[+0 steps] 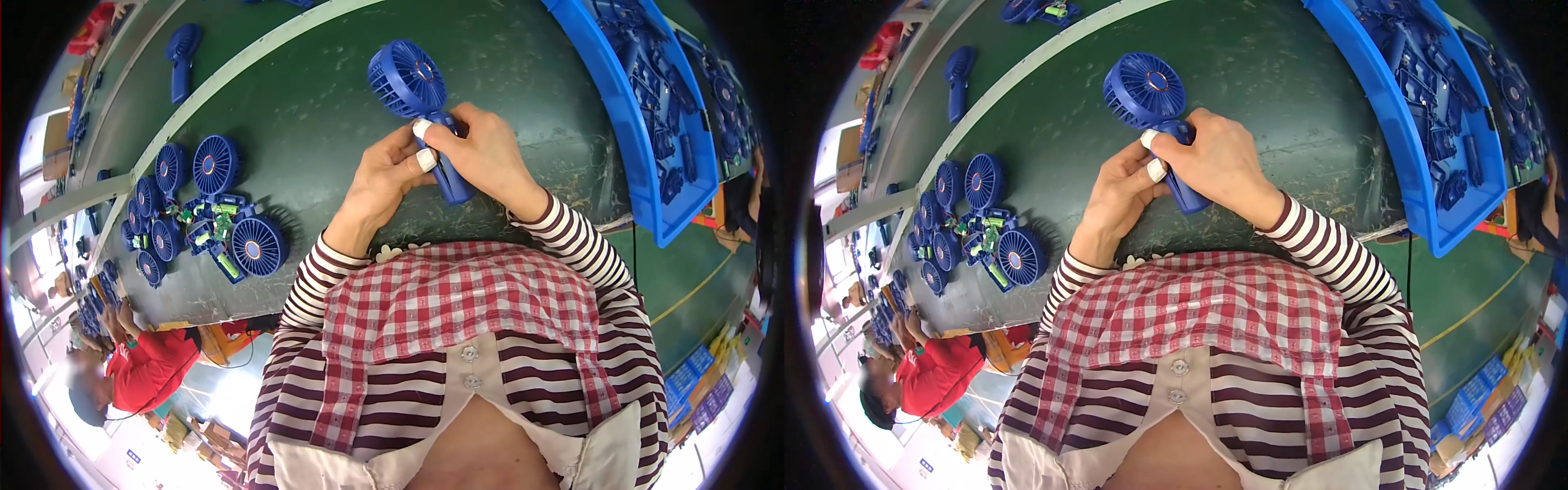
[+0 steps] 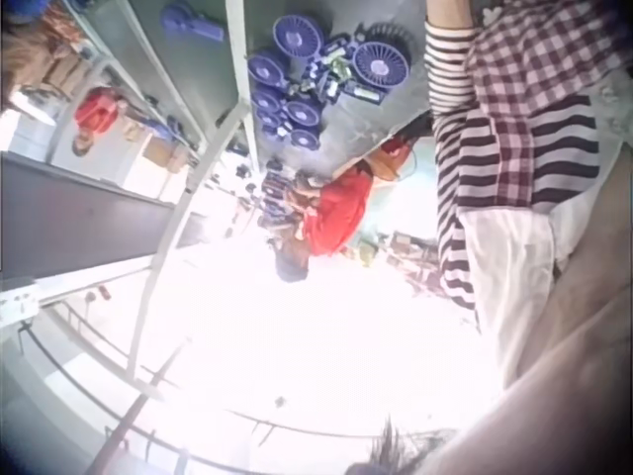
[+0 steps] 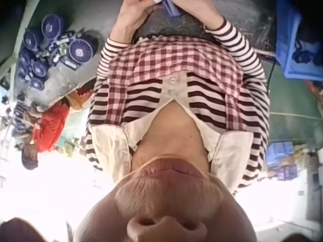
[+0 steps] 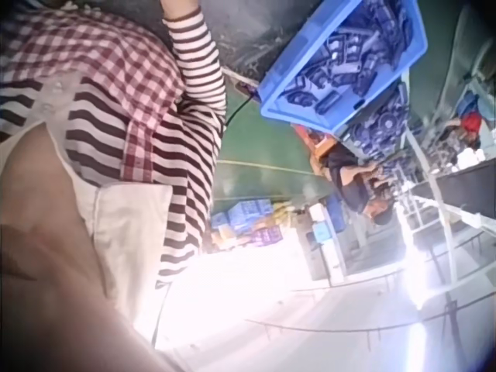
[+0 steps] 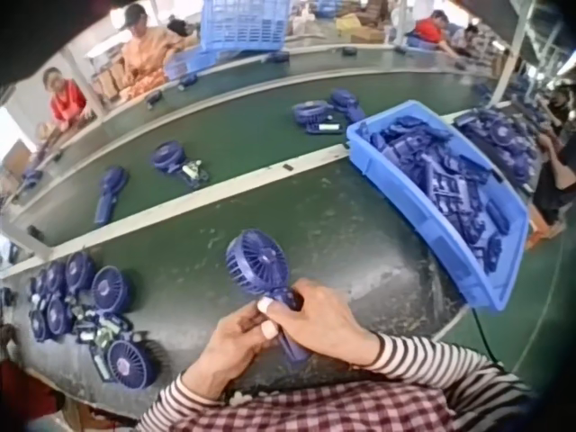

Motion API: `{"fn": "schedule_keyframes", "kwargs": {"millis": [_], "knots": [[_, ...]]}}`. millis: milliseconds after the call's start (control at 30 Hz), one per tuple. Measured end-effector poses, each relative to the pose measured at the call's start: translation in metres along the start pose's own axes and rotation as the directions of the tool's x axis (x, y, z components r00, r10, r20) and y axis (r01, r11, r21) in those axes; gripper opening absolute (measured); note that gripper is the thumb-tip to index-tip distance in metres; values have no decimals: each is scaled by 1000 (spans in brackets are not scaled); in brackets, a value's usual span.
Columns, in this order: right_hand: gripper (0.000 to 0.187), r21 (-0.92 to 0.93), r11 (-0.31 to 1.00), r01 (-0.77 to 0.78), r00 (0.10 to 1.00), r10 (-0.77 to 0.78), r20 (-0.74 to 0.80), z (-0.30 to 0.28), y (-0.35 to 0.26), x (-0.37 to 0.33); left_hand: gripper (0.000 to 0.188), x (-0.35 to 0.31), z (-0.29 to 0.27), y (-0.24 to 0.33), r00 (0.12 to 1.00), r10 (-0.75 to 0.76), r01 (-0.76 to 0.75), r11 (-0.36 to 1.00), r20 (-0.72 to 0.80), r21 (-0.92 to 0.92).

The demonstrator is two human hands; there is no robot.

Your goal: The person assembles handheld electric fans by tucking wires and circuit boards into the handle casing, snapping on the cover pieces by hand, testing the fans, and placing them onto the conveyor belt.

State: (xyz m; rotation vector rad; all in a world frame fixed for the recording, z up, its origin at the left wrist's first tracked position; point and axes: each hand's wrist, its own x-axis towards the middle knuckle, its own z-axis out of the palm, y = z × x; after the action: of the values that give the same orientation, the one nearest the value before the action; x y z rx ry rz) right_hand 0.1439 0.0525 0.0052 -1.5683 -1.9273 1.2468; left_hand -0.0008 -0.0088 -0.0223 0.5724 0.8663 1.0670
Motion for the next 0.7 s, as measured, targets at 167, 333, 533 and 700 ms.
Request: {"fn": "schedule_keyframes", "kwargs": {"millis": [167, 333, 533, 700], "knots": [[47, -286, 934, 213, 959, -256, -122, 11, 6, -5, 42, -5, 2, -1, 1000, 23, -23, 999, -1, -24], [43, -204, 963, 176, 973, -202, -112, 11, 3, -7, 45, -5, -1, -4, 1000, 7, -7, 998, 2, -56], [42, -62, 986, 152, 973, -161, -167, 11, 3, -10, 43, -5, 7, -3, 996, 13, -15, 1000, -93, -16], [40, -181, 958, 222, 909, -271, -316, 5, 0, -10, 43, -5, -1, -3, 991, -32, 18, 994, -126, -107]]}}
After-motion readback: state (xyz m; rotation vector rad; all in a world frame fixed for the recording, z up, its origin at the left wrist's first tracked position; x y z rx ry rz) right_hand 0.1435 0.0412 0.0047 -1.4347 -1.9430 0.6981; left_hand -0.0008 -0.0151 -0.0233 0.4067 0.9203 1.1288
